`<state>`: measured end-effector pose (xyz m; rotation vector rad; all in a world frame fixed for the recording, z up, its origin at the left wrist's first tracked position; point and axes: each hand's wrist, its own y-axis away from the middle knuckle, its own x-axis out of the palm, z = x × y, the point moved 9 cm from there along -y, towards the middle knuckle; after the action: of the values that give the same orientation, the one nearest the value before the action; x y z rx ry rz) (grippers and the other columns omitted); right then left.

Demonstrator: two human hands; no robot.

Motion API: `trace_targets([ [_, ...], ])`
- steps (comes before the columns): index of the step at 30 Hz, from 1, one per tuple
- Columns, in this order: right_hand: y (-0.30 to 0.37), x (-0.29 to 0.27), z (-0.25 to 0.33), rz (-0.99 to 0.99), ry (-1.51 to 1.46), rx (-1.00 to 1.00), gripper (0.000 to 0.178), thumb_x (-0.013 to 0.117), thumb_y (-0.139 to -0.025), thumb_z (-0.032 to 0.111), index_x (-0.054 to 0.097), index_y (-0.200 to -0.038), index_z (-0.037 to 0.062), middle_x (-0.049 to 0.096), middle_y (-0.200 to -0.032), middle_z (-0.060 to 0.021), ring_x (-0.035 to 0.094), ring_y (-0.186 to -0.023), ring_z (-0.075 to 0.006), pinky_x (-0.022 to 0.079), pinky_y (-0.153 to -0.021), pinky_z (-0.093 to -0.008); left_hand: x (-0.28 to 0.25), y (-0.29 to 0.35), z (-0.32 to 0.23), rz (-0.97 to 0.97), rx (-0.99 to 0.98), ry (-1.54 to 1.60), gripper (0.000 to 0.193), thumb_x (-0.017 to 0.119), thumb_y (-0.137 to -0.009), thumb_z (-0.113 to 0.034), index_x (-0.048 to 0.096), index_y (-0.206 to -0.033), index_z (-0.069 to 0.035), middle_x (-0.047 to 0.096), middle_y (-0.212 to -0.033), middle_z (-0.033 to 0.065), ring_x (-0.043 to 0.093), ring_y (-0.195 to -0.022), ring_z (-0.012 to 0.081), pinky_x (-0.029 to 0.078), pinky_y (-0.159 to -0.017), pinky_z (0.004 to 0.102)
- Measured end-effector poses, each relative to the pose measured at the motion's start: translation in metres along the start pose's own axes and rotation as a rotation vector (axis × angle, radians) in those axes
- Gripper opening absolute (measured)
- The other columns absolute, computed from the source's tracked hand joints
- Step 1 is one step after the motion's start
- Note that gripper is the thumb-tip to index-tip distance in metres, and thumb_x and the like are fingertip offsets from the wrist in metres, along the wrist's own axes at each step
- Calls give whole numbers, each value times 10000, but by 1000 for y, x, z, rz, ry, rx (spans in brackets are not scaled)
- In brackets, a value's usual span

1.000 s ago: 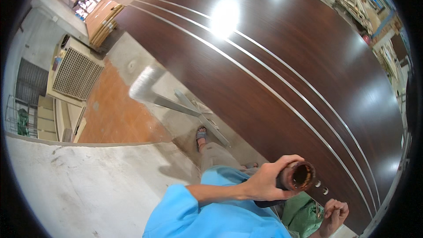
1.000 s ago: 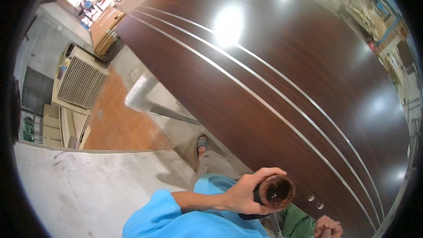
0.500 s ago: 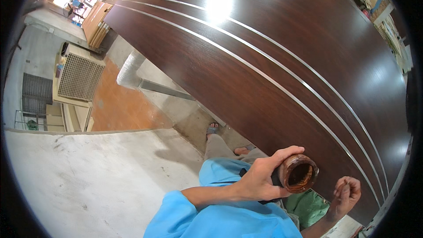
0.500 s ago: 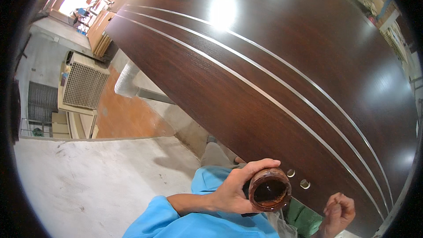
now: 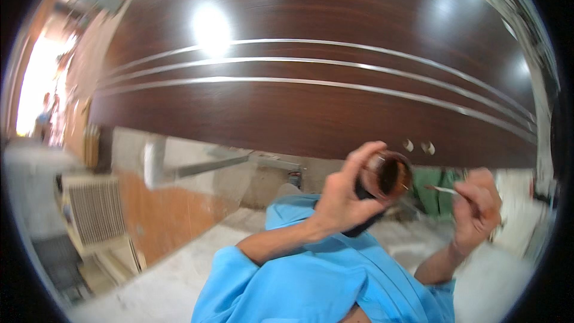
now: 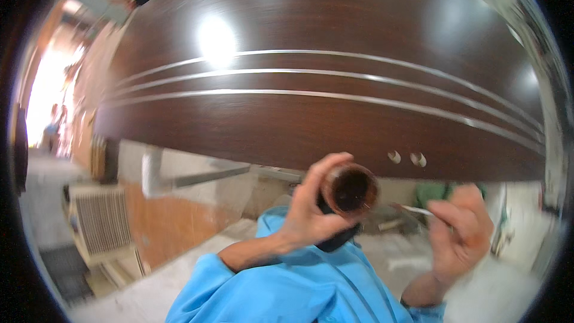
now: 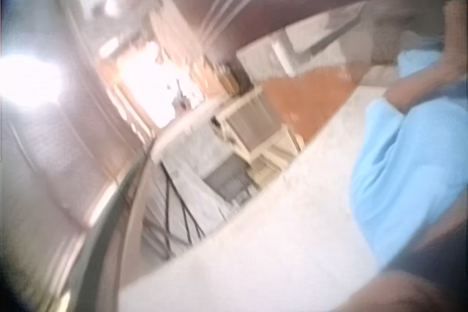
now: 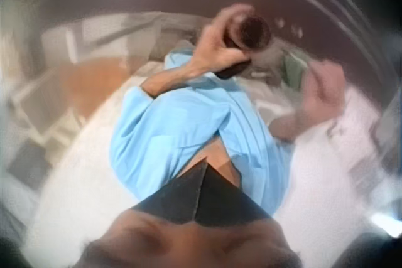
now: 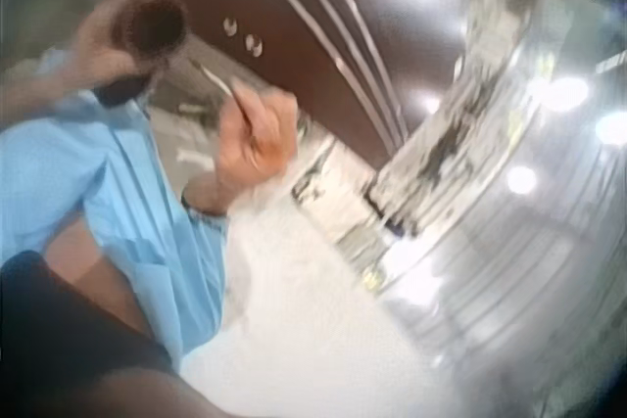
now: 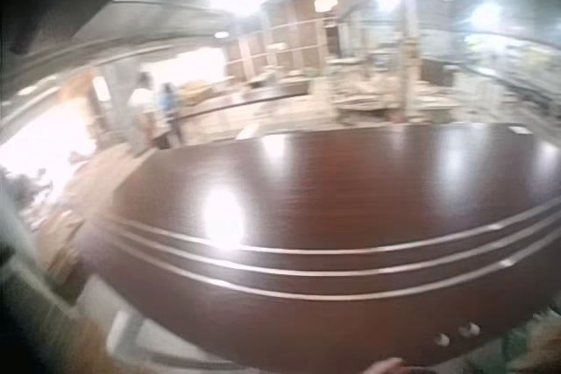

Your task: The person applies a dark finish to a large wooden tabletop using a small brush and a cloth. They repeatedly dip the brush into a container, apply the finish along the surface, and wipe with the cloth. Another person briefly appears and gestures near the table.

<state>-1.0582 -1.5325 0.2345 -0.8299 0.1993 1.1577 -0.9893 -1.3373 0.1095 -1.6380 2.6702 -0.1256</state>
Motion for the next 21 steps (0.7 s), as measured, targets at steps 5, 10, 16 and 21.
trace_targets([
  [5,8,35,77,33,320,-96,227,772,-656,8,703,-864,71,500,-706,-43,476,-640,-235,350,-558,-360,-8,18,-12,110,70,-22,848,869,-746,-46,390,-1445,-24,613,-1261,117,623,-1175,201,510,-1012,339],
  [10,27,60,107,148,560,-137,173,729,-698,65,655,-854,59,475,-726,-39,469,-647,-231,366,-579,-362,-10,39,-12,195,93,-81,856,867,-739,-28,387,-1448,-19,633,-1225,121,643,-1128,198,519,-985,330],
  [16,52,72,120,190,676,-127,143,673,-729,78,642,-860,30,480,-733,-43,484,-672,-221,388,-615,-355,-10,59,-11,270,167,-77,852,864,-745,-31,387,-1451,-19,633,-1220,123,642,-1115,195,519,-968,324],
  [21,72,59,109,191,652,12,139,693,-730,91,657,-857,48,494,-731,-35,496,-675,-226,395,-631,-363,-6,63,10,252,52,-51,827,848,-769,-26,382,-1453,-24,617,-1234,112,628,-1127,187,507,-980,321],
])
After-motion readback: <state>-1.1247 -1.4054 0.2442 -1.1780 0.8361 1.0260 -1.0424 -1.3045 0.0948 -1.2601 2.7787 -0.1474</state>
